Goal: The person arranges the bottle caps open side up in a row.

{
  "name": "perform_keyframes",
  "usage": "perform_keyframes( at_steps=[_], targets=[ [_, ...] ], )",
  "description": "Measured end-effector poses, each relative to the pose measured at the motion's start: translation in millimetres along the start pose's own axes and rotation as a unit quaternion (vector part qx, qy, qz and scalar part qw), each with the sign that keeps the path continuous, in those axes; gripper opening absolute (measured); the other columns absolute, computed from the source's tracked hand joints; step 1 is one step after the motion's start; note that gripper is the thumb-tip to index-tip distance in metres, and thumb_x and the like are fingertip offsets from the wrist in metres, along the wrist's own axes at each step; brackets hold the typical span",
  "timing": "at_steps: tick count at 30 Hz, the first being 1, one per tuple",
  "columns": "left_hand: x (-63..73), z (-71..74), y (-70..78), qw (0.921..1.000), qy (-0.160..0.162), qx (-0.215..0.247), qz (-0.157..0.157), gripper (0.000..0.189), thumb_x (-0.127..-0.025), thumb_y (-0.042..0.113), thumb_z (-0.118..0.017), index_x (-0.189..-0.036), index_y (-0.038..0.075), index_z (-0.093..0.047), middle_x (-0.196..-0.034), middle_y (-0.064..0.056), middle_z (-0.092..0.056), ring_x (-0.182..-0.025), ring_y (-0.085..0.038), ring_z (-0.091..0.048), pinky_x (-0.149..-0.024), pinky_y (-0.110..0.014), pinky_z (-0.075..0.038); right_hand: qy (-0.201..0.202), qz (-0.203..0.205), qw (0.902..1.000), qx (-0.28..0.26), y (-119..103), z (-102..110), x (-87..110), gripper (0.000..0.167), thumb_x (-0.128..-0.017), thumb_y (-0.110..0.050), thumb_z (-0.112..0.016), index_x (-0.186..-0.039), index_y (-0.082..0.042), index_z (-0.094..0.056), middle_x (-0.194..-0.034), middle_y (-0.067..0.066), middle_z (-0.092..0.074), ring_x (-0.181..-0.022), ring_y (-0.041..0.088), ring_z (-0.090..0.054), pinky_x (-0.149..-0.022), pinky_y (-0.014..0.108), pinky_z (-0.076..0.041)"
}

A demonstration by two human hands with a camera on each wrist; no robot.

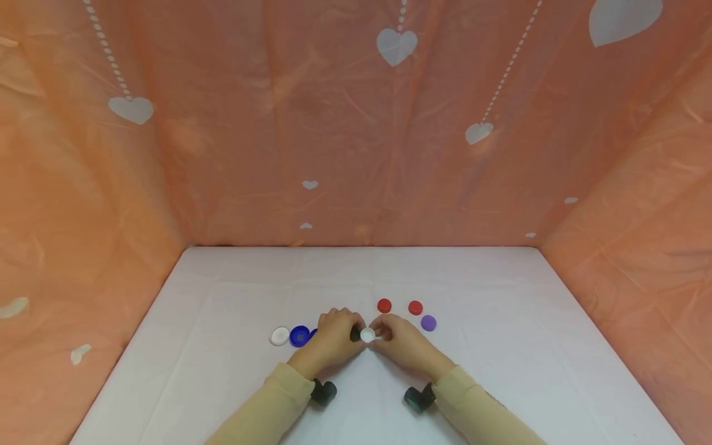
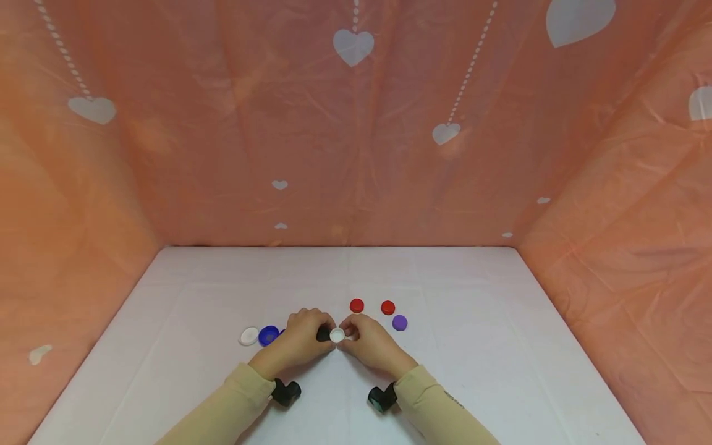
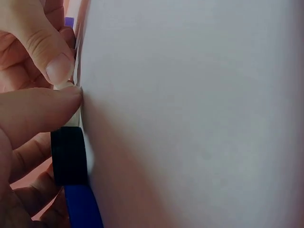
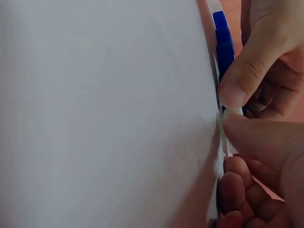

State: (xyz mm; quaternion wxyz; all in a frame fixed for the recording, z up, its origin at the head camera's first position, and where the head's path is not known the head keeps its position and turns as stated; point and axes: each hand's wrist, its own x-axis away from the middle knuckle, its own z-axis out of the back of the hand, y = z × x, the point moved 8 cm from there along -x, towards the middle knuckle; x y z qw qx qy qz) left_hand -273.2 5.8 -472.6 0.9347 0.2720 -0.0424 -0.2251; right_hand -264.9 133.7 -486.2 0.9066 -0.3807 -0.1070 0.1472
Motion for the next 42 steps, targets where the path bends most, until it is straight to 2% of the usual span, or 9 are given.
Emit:
perform_keyframes(
  at_steps=[4,12,23,32,42],
  targets=[
    [0.3,-0.8,-0.7,1.0000,-0.001,-0.004,0.006,0.022,-0.081,0.028,-0.077,-0.096,0.014,-0.070,-0.087,0.003,-0.058,-0.087,-0.020,-0.048,-0.082,-0.042,-0.034,-0.008,0.002,1.0000,0.004,-1,0,-0.6,0.021,-0.087,-0.024,-0.073,-0.106,-0.020,-0.064,-0.094,-0.007,-0.058,-0.084,0.015,-0.053,-0.077,0.034,-0.045],
    [-0.2,-4.6,-4.2,0.9991,-0.022,0.004,0.035,0.026,-0.081,0.028,-0.078,-0.100,0.014,-0.069,-0.092,0.002,-0.059,-0.092,-0.021,-0.047,-0.086,-0.043,-0.035,-0.016,-0.014,0.9997,-0.009,6,-3,-2.8,0.023,-0.086,-0.022,-0.074,-0.107,-0.022,-0.064,-0.093,-0.007,-0.058,-0.083,0.016,-0.051,-0.073,0.032,-0.044],
    [0.1,-4.8,-3.4,0.9989,-0.025,-0.002,0.040,0.026,-0.080,0.029,-0.079,-0.099,0.014,-0.068,-0.092,0.002,-0.059,-0.094,-0.021,-0.048,-0.087,-0.044,-0.035,-0.010,-0.021,0.9995,-0.020,10,-3,-2.8,0.022,-0.085,-0.021,-0.075,-0.105,-0.022,-0.064,-0.091,-0.006,-0.057,-0.082,0.017,-0.050,-0.072,0.032,-0.043],
    [0.9,-5.1,-4.4,0.9982,-0.029,-0.007,0.053,0.026,-0.080,0.030,-0.078,-0.099,0.015,-0.068,-0.092,0.004,-0.059,-0.093,-0.020,-0.048,-0.091,-0.048,-0.029,-0.011,-0.023,0.9993,-0.026,9,-4,-2.5,0.023,-0.085,-0.021,-0.075,-0.106,-0.021,-0.064,-0.091,-0.004,-0.057,-0.081,0.017,-0.050,-0.070,0.032,-0.042],
    [-0.5,-4.5,-4.5,0.9980,-0.036,-0.006,0.051,0.026,-0.080,0.031,-0.079,-0.098,0.016,-0.067,-0.091,0.005,-0.059,-0.093,-0.019,-0.048,-0.093,-0.049,-0.028,-0.010,-0.025,0.9992,-0.030,10,-4,-1.1,0.024,-0.086,-0.023,-0.074,-0.107,-0.022,-0.063,-0.091,-0.004,-0.057,-0.083,0.017,-0.051,-0.073,0.032,-0.043]
  ],
)
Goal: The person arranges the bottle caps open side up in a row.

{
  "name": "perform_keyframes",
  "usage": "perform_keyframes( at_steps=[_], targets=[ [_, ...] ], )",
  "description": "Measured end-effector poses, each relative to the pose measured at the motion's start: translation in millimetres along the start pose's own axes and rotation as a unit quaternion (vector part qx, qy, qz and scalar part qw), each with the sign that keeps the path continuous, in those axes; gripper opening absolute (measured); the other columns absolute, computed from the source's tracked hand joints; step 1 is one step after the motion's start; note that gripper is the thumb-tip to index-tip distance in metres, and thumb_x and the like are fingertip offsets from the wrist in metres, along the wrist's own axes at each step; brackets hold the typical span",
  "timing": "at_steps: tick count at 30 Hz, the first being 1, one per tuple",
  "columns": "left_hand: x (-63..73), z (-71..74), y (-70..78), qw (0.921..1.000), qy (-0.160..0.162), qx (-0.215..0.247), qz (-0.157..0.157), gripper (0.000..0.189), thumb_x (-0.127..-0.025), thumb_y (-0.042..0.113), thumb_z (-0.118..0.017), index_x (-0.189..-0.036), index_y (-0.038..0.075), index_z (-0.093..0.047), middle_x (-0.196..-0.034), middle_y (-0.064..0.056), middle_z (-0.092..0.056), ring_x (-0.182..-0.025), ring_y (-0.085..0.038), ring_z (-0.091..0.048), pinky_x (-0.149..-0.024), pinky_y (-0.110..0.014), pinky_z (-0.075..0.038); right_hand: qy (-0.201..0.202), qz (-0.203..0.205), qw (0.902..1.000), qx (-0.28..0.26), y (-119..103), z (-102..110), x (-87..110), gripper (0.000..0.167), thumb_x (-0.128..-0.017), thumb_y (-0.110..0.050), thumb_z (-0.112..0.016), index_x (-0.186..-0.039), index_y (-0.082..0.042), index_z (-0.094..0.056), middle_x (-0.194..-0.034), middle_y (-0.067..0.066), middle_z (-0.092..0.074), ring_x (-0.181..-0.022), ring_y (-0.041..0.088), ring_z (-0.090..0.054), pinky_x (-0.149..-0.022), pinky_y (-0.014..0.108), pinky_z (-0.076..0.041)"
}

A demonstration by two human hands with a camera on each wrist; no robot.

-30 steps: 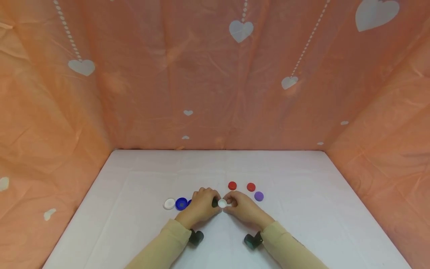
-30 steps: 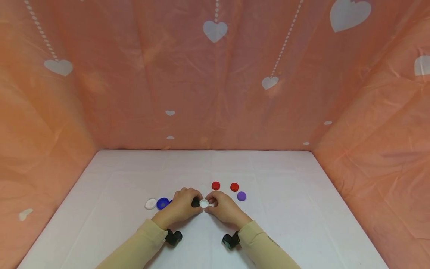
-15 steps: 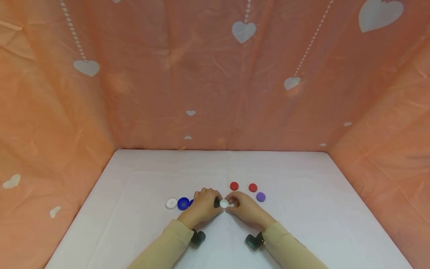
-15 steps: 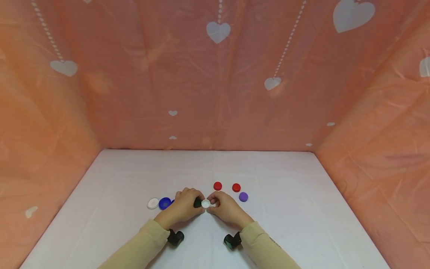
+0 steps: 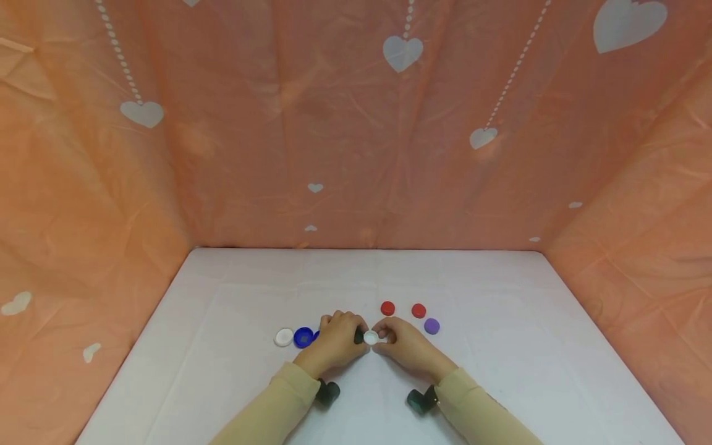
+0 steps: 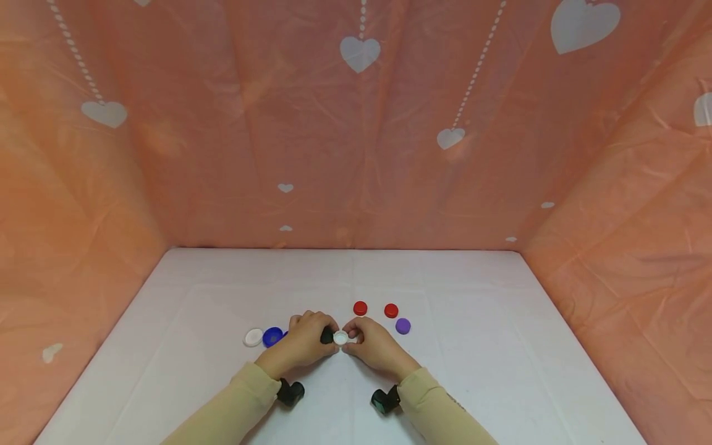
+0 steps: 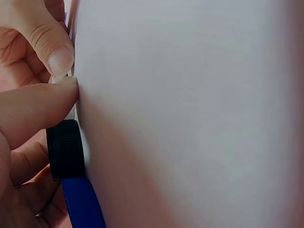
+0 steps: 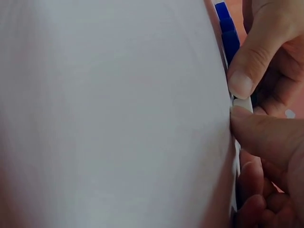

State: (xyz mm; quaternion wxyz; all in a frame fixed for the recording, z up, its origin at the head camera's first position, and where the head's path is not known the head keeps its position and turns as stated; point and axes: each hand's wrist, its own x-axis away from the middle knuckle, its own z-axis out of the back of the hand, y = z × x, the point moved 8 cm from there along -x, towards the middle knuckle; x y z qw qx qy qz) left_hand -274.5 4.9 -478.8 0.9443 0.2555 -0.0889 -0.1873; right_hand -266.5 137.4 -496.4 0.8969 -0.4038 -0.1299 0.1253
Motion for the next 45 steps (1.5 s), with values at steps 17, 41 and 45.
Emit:
perform_keyframes(
  at_steps=[17,41,45],
  targets=[
    [-27.0,24.2,8.4,0.9967,0.034,0.073,-0.005,0.048,-0.082,0.034,-0.077,-0.121,0.011,-0.061,-0.098,0.000,-0.062,-0.094,-0.019,-0.053,-0.091,-0.048,-0.027,0.092,-0.015,0.9956,0.004,9,56,-3.6,0.032,-0.088,-0.027,-0.073,-0.117,-0.018,-0.063,-0.092,-0.004,-0.059,-0.084,0.015,-0.055,-0.072,0.032,-0.048],
    [-60.5,8.6,7.6,0.9917,-0.006,0.109,0.067,0.034,-0.073,0.022,-0.082,-0.103,0.016,-0.069,-0.088,0.006,-0.061,-0.084,-0.017,-0.054,-0.088,-0.049,-0.026,0.138,0.022,0.9782,0.154,6,59,-30.2,0.030,-0.079,-0.026,-0.080,-0.104,-0.011,-0.072,-0.084,-0.007,-0.067,-0.085,0.018,-0.052,-0.081,0.045,-0.026],
    [-61.5,6.1,7.9,0.9931,-0.007,0.090,0.074,0.028,-0.073,0.020,-0.081,-0.097,0.018,-0.068,-0.083,0.006,-0.057,-0.080,-0.018,-0.052,-0.085,-0.048,-0.027,0.132,0.020,0.9775,0.163,6,56,-31.2,0.023,-0.080,-0.025,-0.079,-0.100,-0.014,-0.074,-0.080,-0.009,-0.066,-0.082,0.018,-0.050,-0.079,0.045,-0.025]
  ],
)
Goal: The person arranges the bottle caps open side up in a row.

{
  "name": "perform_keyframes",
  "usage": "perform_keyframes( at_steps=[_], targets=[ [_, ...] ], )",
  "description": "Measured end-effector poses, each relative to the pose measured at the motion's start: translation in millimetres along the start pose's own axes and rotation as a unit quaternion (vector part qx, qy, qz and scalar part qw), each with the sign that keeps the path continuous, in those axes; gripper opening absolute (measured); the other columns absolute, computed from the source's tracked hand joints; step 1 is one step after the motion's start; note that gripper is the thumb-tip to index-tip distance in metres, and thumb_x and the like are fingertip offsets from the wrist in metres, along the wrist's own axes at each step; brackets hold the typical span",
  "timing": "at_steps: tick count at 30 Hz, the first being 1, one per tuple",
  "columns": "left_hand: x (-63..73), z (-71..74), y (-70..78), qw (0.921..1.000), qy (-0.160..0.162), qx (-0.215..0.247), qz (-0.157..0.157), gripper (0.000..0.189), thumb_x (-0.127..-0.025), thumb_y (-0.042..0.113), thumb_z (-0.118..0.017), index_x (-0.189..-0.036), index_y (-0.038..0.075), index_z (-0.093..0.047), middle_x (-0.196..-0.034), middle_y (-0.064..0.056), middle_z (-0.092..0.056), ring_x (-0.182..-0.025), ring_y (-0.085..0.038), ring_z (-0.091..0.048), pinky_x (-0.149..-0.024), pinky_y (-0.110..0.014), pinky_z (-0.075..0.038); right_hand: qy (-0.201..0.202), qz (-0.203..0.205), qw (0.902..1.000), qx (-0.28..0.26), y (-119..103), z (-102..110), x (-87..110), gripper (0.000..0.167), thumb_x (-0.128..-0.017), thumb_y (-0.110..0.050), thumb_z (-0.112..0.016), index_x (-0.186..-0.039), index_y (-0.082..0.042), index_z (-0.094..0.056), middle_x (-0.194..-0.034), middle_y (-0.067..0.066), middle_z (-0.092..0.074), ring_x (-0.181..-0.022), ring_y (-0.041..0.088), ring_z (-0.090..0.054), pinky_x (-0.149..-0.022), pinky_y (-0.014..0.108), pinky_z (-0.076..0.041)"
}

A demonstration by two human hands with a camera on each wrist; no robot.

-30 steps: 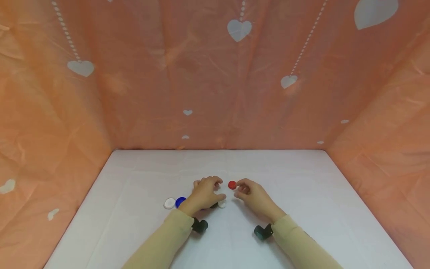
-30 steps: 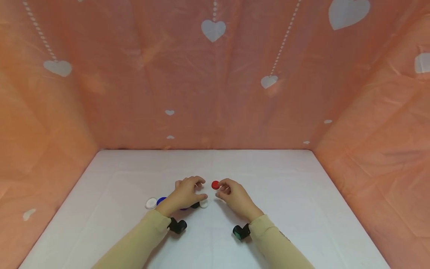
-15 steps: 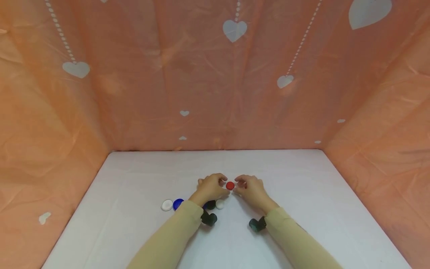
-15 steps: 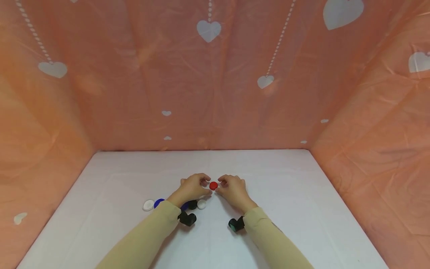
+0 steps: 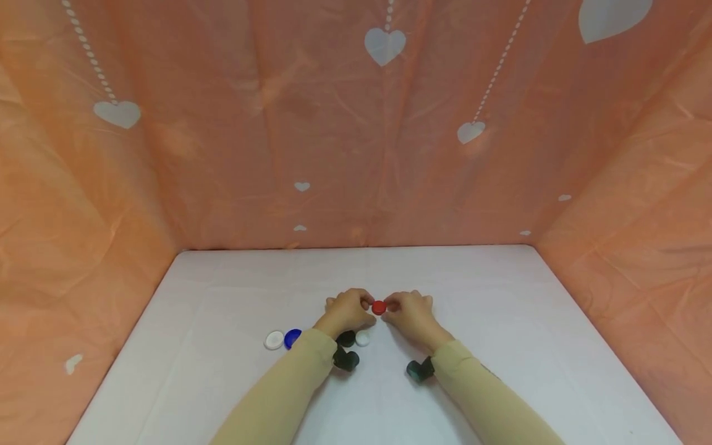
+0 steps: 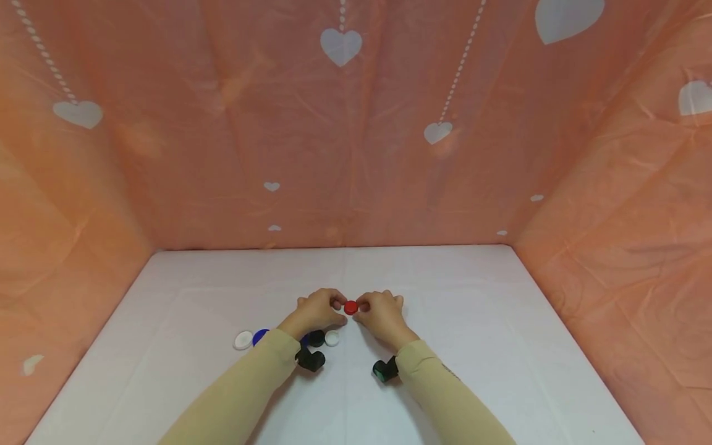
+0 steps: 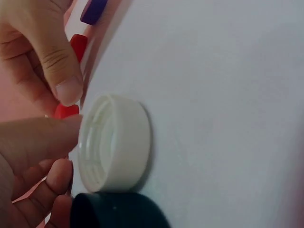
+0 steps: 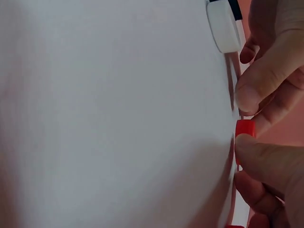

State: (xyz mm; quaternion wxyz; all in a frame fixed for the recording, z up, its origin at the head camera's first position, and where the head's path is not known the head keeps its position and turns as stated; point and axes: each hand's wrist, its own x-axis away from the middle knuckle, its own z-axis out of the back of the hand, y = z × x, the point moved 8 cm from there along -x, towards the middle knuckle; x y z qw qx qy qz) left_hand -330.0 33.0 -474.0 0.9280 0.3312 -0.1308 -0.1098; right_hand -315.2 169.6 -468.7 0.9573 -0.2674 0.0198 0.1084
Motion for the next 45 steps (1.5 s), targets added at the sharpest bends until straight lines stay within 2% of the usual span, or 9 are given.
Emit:
perform_keyframes(
  at_steps=[11,17,19,21,24,26,29,37,45],
  targets=[
    [-1.5,-1.3,-0.9,0.9995,0.015,-0.027,-0.005,0.022,-0.075,0.021,-0.081,-0.089,0.018,-0.065,-0.075,0.009,-0.058,-0.076,-0.017,-0.052,-0.082,-0.047,-0.028,-0.009,0.017,0.9996,-0.021,-13,-3,2.8,0.016,-0.084,-0.019,-0.077,-0.098,-0.012,-0.075,-0.087,-0.006,-0.070,-0.084,0.019,-0.052,-0.079,0.046,-0.026],
    [-1.4,5.3,1.1,0.9984,0.027,-0.019,-0.046,0.025,-0.077,0.021,-0.081,-0.097,0.016,-0.068,-0.079,0.009,-0.062,-0.081,-0.017,-0.056,-0.083,-0.047,-0.028,-0.026,-0.022,0.9959,-0.084,-6,-2,1.4,0.017,-0.090,-0.021,-0.070,-0.106,-0.016,-0.073,-0.088,-0.012,-0.067,-0.096,0.018,-0.056,-0.092,0.050,-0.025],
    [0.2,8.2,1.7,0.9978,0.028,-0.015,-0.058,0.024,-0.078,0.021,-0.081,-0.098,0.016,-0.068,-0.080,0.009,-0.064,-0.082,-0.016,-0.057,-0.084,-0.047,-0.028,-0.032,-0.031,0.9936,-0.104,-4,-2,1.3,0.019,-0.091,-0.021,-0.068,-0.109,-0.017,-0.071,-0.088,-0.012,-0.067,-0.094,0.016,-0.057,-0.096,0.053,-0.024],
    [2.1,10.6,1.9,0.9976,0.026,-0.005,-0.063,0.023,-0.079,0.020,-0.080,-0.099,0.016,-0.068,-0.081,0.008,-0.064,-0.084,-0.017,-0.057,-0.085,-0.047,-0.028,-0.043,-0.033,0.9899,-0.131,-5,-3,1.4,0.019,-0.092,-0.020,-0.067,-0.111,-0.016,-0.070,-0.089,-0.010,-0.067,-0.090,0.015,-0.059,-0.097,0.053,-0.030],
    [4.3,12.1,0.9,0.9980,0.018,-0.007,-0.060,0.023,-0.081,0.021,-0.079,-0.099,0.014,-0.067,-0.081,0.008,-0.064,-0.083,-0.017,-0.057,-0.086,-0.047,-0.028,-0.062,-0.037,0.9846,-0.159,-6,-7,2.4,0.019,-0.093,-0.016,-0.065,-0.111,-0.012,-0.069,-0.090,-0.005,-0.066,-0.083,0.015,-0.059,-0.087,0.046,-0.044],
    [5.3,11.5,-0.6,0.9985,0.010,-0.016,-0.051,0.023,-0.081,0.022,-0.079,-0.098,0.014,-0.067,-0.079,0.007,-0.062,-0.082,-0.017,-0.055,-0.086,-0.047,-0.028,-0.076,-0.046,0.9831,-0.160,-7,-10,3.9,0.018,-0.094,-0.014,-0.064,-0.111,-0.011,-0.068,-0.092,-0.003,-0.065,-0.082,0.016,-0.057,-0.078,0.040,-0.049],
    [5.8,9.1,-2.8,0.9988,0.001,-0.028,-0.040,0.023,-0.081,0.022,-0.079,-0.098,0.013,-0.067,-0.077,0.007,-0.060,-0.079,-0.017,-0.053,-0.085,-0.046,-0.028,-0.083,-0.055,0.9859,-0.135,-9,-13,6.0,0.016,-0.093,-0.013,-0.064,-0.108,-0.012,-0.069,-0.093,-0.003,-0.065,-0.086,0.016,-0.056,-0.081,0.039,-0.047],
    [4.7,8.0,-1.7,0.9979,0.013,-0.033,-0.054,0.023,-0.080,0.022,-0.080,-0.098,0.012,-0.071,-0.075,0.007,-0.059,-0.079,-0.018,-0.052,-0.085,-0.045,-0.029,-0.054,-0.027,0.9955,-0.073,-15,-10,2.8,0.016,-0.089,-0.014,-0.069,-0.105,-0.012,-0.070,-0.093,-0.004,-0.068,-0.095,0.021,-0.059,-0.091,0.054,-0.035],
    [5.8,15.9,2.7,0.9948,0.023,0.024,-0.096,0.022,-0.083,0.024,-0.077,-0.102,0.014,-0.070,-0.083,0.011,-0.064,-0.086,-0.016,-0.054,-0.086,-0.045,-0.027,-0.069,-0.040,0.9870,-0.140,-12,-7,2.2,0.018,-0.090,-0.009,-0.066,-0.107,-0.011,-0.065,-0.090,-0.002,-0.064,-0.084,0.015,-0.059,-0.080,0.041,-0.049]
  ],
)
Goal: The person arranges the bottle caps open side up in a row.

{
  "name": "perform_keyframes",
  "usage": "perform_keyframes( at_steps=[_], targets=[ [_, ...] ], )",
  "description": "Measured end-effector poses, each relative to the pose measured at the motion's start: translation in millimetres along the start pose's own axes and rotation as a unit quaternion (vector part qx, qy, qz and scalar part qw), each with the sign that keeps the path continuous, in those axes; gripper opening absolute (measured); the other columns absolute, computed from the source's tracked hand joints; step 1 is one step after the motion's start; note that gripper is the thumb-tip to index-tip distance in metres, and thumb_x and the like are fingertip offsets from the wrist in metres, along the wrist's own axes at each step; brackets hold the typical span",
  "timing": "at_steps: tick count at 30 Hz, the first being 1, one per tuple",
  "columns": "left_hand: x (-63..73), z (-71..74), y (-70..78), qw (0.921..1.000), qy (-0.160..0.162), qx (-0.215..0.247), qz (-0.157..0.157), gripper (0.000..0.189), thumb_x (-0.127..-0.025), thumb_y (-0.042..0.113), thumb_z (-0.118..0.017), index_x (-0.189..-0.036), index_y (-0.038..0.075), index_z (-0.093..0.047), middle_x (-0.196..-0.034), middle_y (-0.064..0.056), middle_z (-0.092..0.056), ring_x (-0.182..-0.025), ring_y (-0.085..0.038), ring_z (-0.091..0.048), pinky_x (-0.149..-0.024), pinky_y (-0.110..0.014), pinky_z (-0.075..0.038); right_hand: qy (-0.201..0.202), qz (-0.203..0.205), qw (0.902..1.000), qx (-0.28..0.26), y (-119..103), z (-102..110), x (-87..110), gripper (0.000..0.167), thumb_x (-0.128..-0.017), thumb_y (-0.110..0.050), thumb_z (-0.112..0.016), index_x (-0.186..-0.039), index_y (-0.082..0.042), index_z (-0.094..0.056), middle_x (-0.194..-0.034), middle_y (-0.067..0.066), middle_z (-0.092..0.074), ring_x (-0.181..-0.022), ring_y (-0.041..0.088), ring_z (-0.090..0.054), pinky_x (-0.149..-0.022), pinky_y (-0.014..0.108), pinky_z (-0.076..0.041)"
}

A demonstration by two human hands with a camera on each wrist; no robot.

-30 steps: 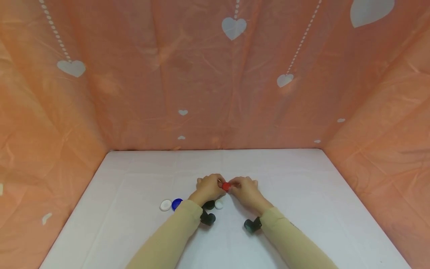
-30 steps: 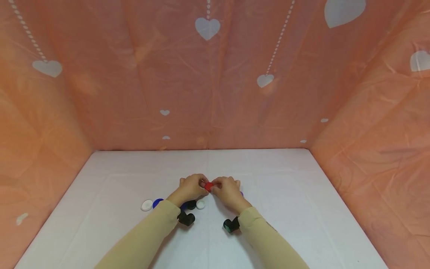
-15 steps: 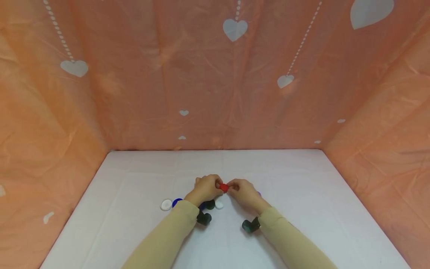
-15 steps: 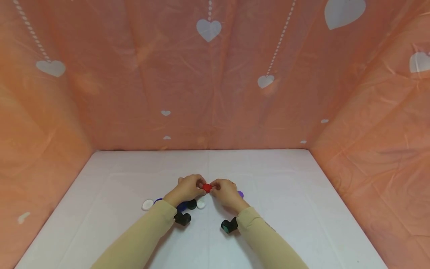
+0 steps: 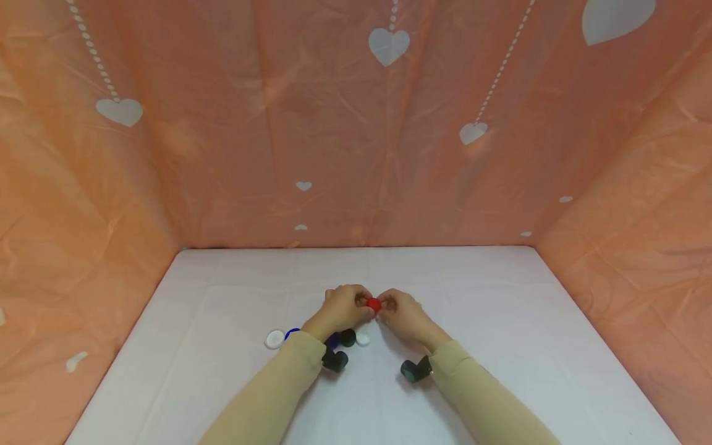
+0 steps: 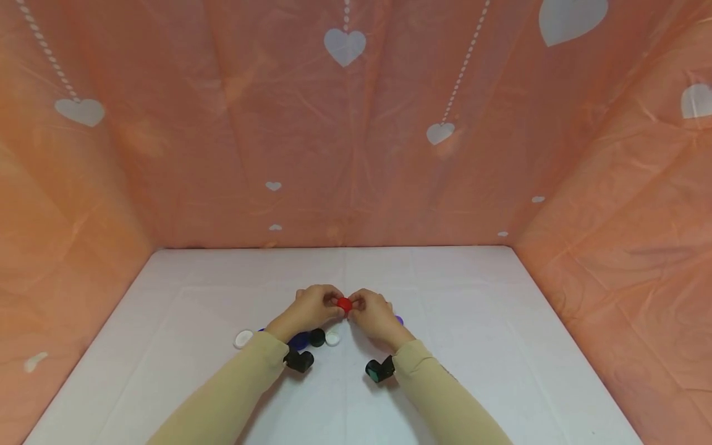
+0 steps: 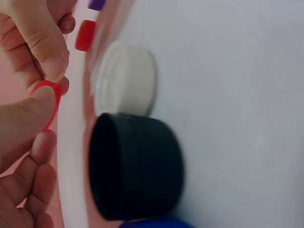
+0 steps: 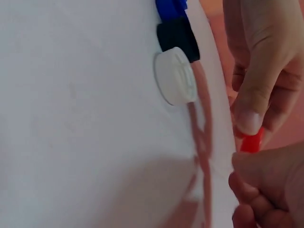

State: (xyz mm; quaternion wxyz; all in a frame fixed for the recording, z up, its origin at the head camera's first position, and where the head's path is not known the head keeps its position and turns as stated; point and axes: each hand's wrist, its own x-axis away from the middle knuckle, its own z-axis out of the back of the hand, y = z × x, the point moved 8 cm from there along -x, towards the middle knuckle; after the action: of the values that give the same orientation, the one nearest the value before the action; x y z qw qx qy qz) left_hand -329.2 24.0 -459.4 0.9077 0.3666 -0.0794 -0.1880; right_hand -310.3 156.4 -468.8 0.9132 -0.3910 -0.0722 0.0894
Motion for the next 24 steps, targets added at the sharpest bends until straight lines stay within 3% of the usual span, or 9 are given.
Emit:
perform_keyframes(
  at_steps=[5,9,18,24],
  targets=[
    [4.0,9.8,3.2,0.9994,0.016,0.029,-0.009,0.024,-0.085,0.025,-0.076,-0.107,0.015,-0.070,-0.094,0.010,-0.068,-0.095,-0.017,-0.056,-0.088,-0.045,-0.027,0.027,0.027,0.9989,-0.027,-9,7,4.4,0.018,-0.092,-0.010,-0.064,-0.110,-0.012,-0.064,-0.099,-0.001,-0.064,-0.093,0.017,-0.060,-0.084,0.041,-0.047],
    [11.5,15.7,8.4,0.9991,0.026,0.028,-0.017,0.025,-0.086,0.026,-0.075,-0.109,0.016,-0.071,-0.097,0.008,-0.070,-0.097,-0.017,-0.056,-0.090,-0.045,-0.028,0.044,0.028,0.9979,-0.039,-10,9,11.6,0.019,-0.092,-0.015,-0.065,-0.111,-0.019,-0.065,-0.098,-0.006,-0.063,-0.090,0.015,-0.057,-0.080,0.038,-0.046],
    [26.6,14.6,5.6,0.9988,0.029,0.040,0.005,0.023,-0.086,0.024,-0.074,-0.108,0.018,-0.072,-0.096,0.010,-0.067,-0.098,-0.016,-0.054,-0.091,-0.044,-0.029,0.064,0.050,0.9958,-0.041,-15,5,23.4,0.017,-0.092,-0.018,-0.067,-0.109,-0.022,-0.066,-0.090,-0.010,-0.064,-0.081,0.013,-0.057,-0.071,0.034,-0.046],
    [29.6,16.4,8.0,0.9991,0.030,0.023,-0.017,0.024,-0.087,0.021,-0.073,-0.110,0.015,-0.072,-0.099,0.007,-0.069,-0.097,-0.017,-0.058,-0.091,-0.045,-0.029,0.074,0.062,0.9946,-0.039,-18,4,23.5,0.017,-0.091,-0.014,-0.067,-0.107,-0.019,-0.066,-0.090,-0.009,-0.064,-0.080,0.012,-0.056,-0.068,0.031,-0.046]
  ],
)
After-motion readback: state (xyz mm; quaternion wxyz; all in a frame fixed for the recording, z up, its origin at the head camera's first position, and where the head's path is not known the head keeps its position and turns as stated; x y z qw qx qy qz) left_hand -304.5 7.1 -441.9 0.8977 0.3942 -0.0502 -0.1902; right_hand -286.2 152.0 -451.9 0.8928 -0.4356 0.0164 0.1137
